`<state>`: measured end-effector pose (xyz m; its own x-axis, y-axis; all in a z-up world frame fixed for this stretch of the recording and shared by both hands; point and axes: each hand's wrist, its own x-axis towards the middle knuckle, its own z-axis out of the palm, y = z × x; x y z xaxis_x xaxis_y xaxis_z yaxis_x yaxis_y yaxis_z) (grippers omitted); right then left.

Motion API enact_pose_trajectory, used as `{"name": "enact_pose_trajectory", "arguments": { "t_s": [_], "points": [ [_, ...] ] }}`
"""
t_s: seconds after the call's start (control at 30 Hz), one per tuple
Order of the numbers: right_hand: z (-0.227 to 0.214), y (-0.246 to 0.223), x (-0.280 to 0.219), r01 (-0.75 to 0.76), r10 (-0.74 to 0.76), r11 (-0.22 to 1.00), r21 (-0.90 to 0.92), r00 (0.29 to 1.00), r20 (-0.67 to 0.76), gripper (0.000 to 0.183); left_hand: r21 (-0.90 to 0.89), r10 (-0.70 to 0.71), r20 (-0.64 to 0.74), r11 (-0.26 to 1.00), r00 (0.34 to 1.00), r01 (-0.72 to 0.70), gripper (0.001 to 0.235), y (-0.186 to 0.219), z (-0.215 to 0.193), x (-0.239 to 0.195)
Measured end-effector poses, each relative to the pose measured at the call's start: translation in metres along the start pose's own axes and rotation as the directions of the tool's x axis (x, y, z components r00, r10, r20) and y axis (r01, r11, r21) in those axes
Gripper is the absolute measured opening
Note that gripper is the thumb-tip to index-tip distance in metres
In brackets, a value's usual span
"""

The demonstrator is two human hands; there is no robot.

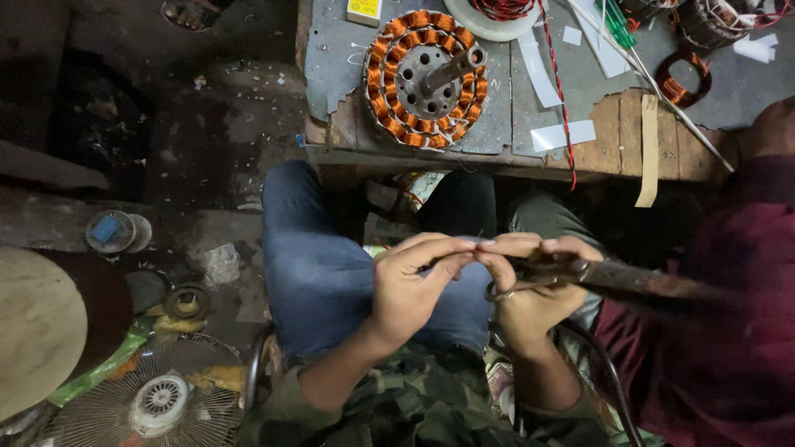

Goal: The person winds copper wire onto a motor stator, then strips the wire ends with shears and twists them together. They insert the wires into the stator slots and secure them with white tape.

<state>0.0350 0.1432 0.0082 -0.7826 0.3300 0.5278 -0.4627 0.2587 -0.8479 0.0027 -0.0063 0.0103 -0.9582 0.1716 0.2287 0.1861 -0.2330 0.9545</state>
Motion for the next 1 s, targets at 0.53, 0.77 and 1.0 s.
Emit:
{"name": "enact_pose_trajectory", "arguments": {
  "t_s": [0.53,0.77,1.0],
  "points": [
    [-0.037,0.029,-0.036,0.123,0.052,0.937,-0.325,0.875,0.481,0.101,0.194,0.327,-0.008,0.927,0.945,-0.32,0.032,0.022,-0.02,0.002],
    [-0.028,0.035,-0.023,0.439,-0.215,0.773,-0.458,0.861,0.462,0.104,0.289,0.381,0.111,0.871,0.918,-0.397,0.042,0.029,-0.021,-0.002],
    [-0.023,0.049,-0.044,0.388,-0.195,0.749,-0.538,0.904,0.381,0.078,0.352,0.388,0.068,0.853,0.919,-0.386,0.034,0.017,-0.017,-0.003]
  ]
}}
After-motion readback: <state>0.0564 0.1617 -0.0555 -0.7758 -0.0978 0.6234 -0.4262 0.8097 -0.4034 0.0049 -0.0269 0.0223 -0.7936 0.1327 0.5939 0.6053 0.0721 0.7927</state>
